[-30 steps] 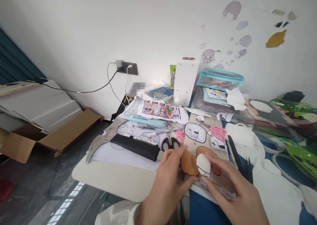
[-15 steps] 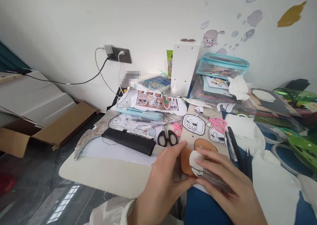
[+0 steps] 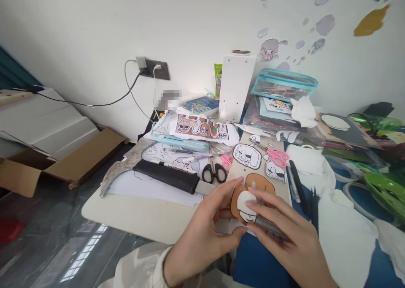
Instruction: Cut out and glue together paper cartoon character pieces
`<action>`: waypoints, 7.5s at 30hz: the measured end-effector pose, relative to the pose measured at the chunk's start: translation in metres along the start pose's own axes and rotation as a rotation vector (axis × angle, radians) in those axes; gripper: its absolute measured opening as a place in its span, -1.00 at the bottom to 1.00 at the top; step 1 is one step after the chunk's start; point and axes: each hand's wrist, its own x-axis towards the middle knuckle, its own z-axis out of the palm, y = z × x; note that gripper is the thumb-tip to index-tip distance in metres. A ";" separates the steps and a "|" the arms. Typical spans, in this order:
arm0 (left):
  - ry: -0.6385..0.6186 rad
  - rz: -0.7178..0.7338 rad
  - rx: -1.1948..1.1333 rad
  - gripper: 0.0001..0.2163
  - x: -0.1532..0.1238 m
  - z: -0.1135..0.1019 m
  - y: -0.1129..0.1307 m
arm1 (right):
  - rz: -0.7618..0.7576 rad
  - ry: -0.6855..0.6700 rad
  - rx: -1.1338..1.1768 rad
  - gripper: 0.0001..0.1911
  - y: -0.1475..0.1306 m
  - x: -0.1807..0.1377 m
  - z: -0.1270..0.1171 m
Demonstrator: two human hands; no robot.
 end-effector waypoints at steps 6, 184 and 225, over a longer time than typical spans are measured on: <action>-0.006 -0.040 -0.183 -0.60 -0.001 -0.002 0.004 | -0.024 0.028 -0.032 -0.74 -0.001 0.001 0.004; 0.377 -0.044 -0.152 -0.86 0.010 0.014 -0.008 | 0.138 0.312 0.190 -0.80 0.005 -0.004 0.001; 0.260 -0.061 -0.204 -0.75 0.006 0.015 -0.008 | -0.001 0.097 -0.011 -0.58 0.020 -0.010 0.010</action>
